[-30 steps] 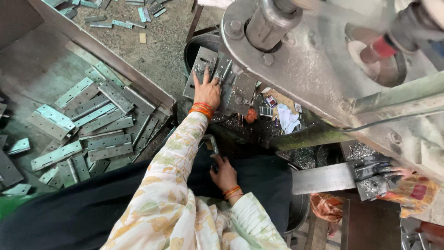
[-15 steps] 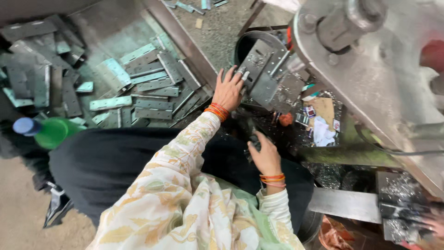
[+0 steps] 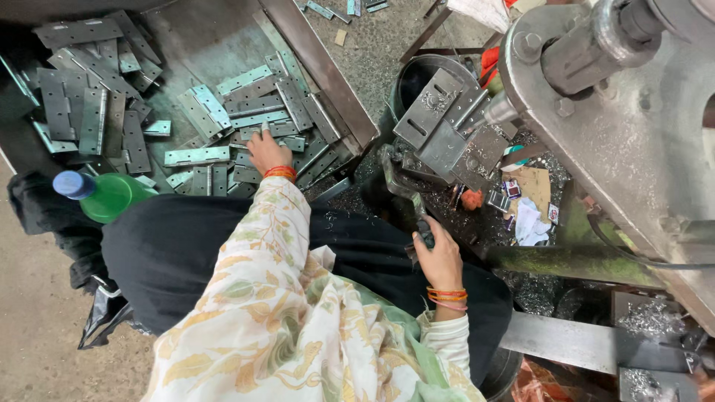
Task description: The person repeatedly places rectangular metal pieces into a press machine, operates the lever to press them, and then removes the processed pieces, placing them into a metal bin. The cycle continues with multiple identical metal pieces.
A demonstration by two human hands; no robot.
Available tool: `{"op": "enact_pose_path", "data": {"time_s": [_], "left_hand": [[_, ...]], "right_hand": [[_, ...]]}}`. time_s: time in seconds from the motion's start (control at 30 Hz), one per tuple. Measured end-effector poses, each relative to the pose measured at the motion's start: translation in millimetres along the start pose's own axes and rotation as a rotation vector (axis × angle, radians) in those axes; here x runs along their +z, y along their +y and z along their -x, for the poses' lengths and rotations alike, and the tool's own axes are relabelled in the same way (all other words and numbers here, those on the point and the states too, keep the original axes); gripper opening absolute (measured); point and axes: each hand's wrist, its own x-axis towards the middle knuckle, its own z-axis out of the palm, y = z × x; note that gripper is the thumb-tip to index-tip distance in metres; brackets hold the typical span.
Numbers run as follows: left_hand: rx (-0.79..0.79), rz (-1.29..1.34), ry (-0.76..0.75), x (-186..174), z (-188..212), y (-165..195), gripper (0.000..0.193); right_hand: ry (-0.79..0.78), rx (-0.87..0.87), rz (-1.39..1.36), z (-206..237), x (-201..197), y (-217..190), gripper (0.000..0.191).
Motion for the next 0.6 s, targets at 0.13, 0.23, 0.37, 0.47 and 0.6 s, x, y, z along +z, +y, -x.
{"op": "enact_pose_path", "data": {"time_s": [0.13, 0.23, 0.37, 0.47, 0.6], "left_hand": [[0.333, 0.049, -0.279, 17, 24, 1, 0.038], [0.640, -0.083, -0.254, 26, 46, 7, 0.048], [0.671, -0.363, -0.174, 32, 57, 13, 0.036], [0.703, -0.462, -0.118, 37, 57, 13, 0.033], [0.727, -0.404, -0.068, 44, 54, 12, 0.039]], "right_hand": [[0.004, 0.000, 0.012, 1, 2, -2, 0.045], [-0.002, 0.015, 0.022, 1, 2, -3, 0.045], [0.010, -0.014, 0.006, 2, 0, -3, 0.046], [0.004, 0.009, 0.016, 2, 1, -2, 0.046], [0.013, -0.010, -0.010, 0, 2, -1, 0.045]]}}
